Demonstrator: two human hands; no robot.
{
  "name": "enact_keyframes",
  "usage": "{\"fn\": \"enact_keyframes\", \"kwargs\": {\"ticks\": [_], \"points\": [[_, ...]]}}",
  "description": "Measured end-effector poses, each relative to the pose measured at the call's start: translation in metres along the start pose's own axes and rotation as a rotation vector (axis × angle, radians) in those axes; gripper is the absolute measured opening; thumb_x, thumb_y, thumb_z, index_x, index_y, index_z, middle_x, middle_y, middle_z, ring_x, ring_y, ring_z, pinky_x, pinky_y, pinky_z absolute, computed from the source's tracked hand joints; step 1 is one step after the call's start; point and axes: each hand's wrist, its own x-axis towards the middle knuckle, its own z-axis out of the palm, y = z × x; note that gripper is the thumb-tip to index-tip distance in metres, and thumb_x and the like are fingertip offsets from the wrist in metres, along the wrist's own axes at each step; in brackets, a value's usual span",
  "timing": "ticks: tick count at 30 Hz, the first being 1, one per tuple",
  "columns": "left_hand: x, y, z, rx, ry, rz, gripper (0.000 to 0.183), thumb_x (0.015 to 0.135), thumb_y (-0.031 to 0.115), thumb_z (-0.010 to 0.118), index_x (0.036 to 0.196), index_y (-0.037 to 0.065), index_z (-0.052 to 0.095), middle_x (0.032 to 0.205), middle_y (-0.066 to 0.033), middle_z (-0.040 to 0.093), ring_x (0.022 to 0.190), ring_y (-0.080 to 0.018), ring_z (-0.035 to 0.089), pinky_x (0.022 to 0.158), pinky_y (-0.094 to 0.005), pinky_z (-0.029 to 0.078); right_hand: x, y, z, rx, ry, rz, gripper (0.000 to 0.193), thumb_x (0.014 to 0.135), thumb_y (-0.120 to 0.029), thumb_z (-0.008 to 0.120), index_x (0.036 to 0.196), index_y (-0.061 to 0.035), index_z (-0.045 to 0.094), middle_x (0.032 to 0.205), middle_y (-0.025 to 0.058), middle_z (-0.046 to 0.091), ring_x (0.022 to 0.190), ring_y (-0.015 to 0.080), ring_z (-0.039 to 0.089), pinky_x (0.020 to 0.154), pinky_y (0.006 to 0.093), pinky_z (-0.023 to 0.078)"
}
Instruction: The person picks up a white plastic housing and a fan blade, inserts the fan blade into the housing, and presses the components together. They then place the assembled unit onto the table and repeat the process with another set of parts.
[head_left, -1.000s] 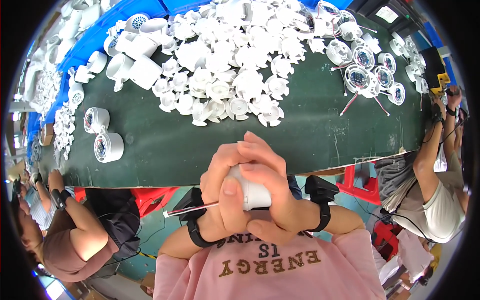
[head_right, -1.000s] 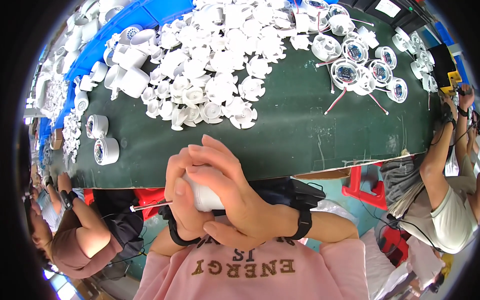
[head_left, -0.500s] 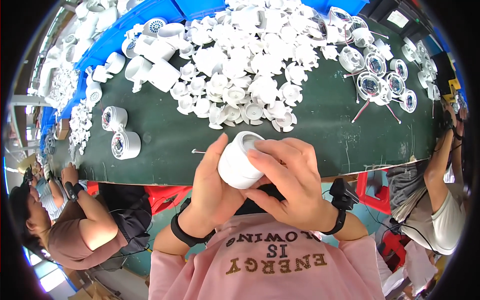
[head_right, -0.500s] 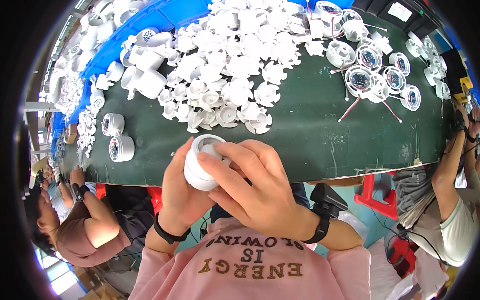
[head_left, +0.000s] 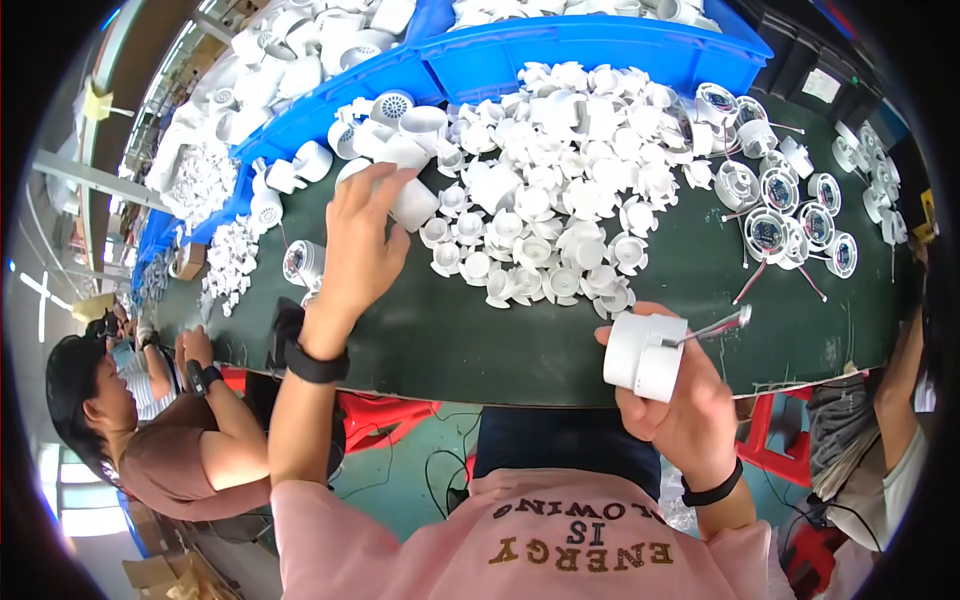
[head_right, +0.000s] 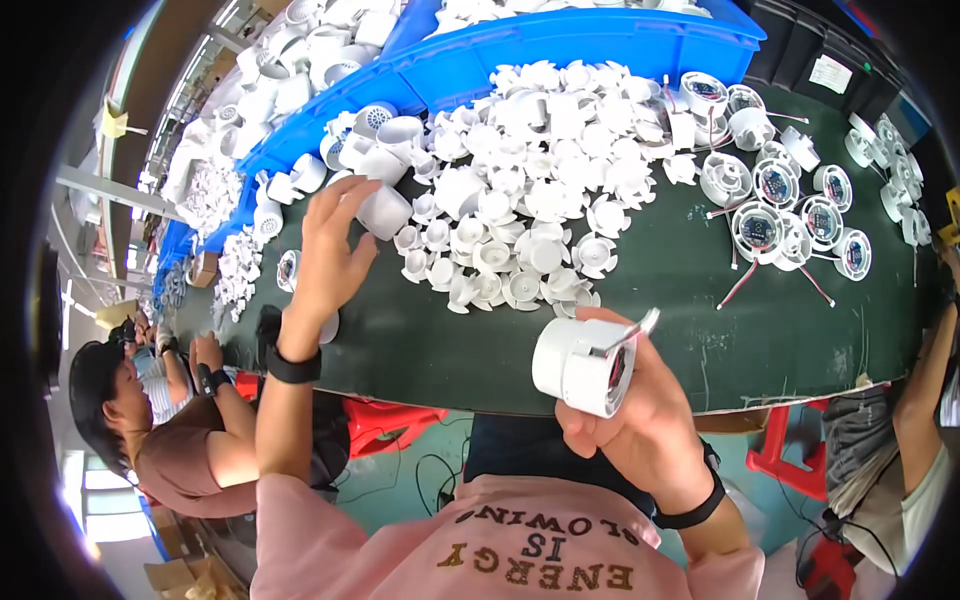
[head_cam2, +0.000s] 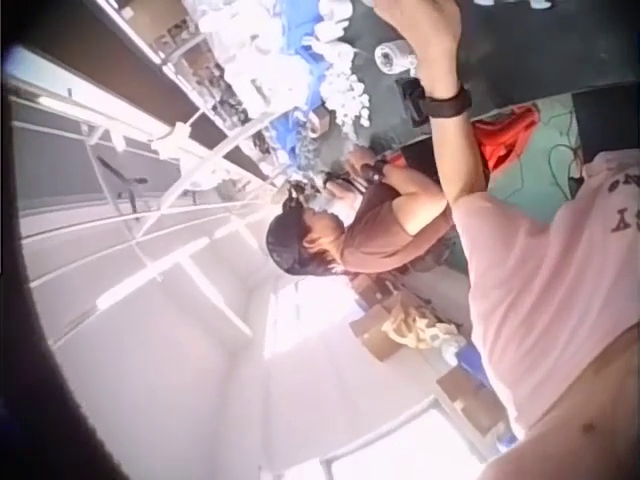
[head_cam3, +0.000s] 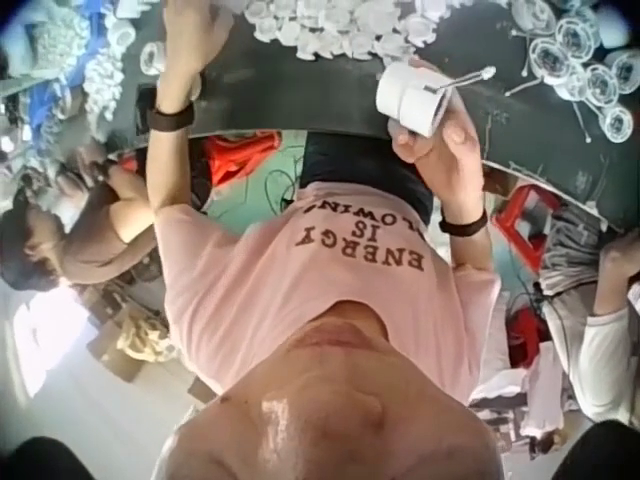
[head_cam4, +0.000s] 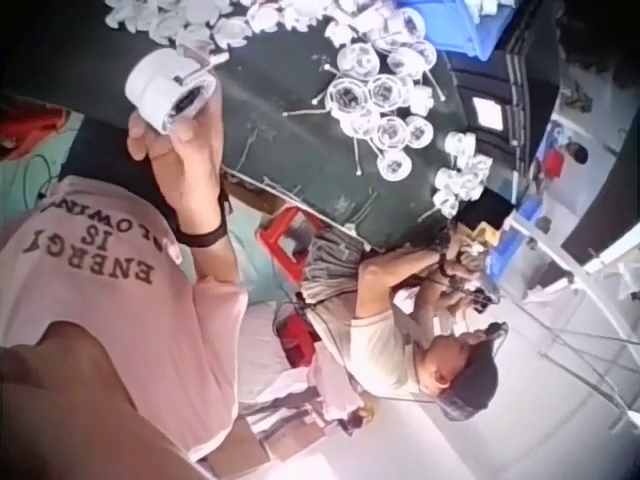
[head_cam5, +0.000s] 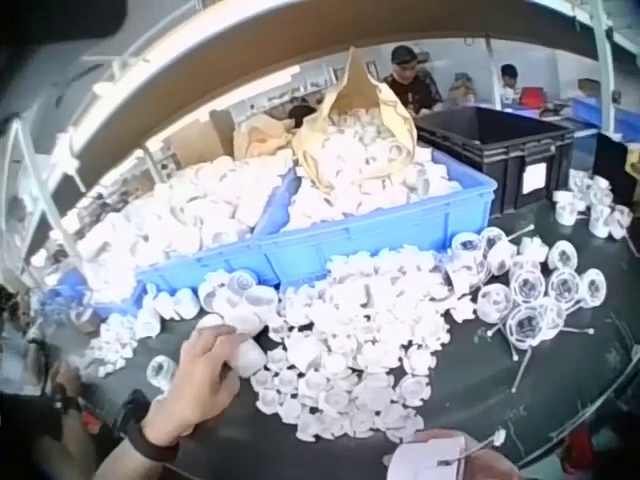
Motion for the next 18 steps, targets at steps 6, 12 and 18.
{"fn": "enact_keyframes", "kwargs": {"ticks": [6, 12, 18], "points": [[0.022, -0.015, 0.02, 0.057, -0.358, -0.219, 0.047, 0.075, 0.031, 0.068, 0.115, 0.007, 0.06, 0.101, -0.0171, 0.063, 0.084, -0.0392, 0.062, 0.075, -0.0458, 0.05, -0.006, 0.005, 0.008, -0.28, -0.016, 0.015, 0.079, 0.072, -0.033, 0.076, 0.133, -0.0035, 0.035, 0.124, 0.0254, 0.053, 0.06, 0.0176, 0.055, 0.044, 0.0259, 0.041], [0.026, -0.008, -0.014, -0.417, -0.044, -0.609, 0.044, 0.074, 0.027, 0.071, 0.106, 0.0, 0.059, 0.087, -0.0122, 0.065, 0.082, -0.0226, 0.065, 0.071, -0.0342, 0.05, -0.005, 0.006, -0.004, -0.157, 0.034, 0.031, 0.078, 0.074, -0.041, 0.074, 0.132, -0.0022, 0.039, 0.122, 0.024, 0.055, 0.075, 0.0194, 0.063, 0.059, 0.0275, 0.049], [-0.027, 0.107, -0.02, -1.696, -0.044, -0.77, 0.077, 0.069, 0.022, 0.067, 0.132, -0.009, 0.035, 0.114, -0.0155, 0.055, 0.108, -0.0328, 0.059, 0.097, -0.0432, 0.046, 0.007, 0.026, 0.01, -0.157, -0.136, 0.043, 0.065, 0.084, -0.014, 0.069, 0.137, 0.0008, 0.034, 0.126, 0.0098, 0.051, 0.109, 0.0174, 0.055, 0.09, 0.0331, 0.048]]}}
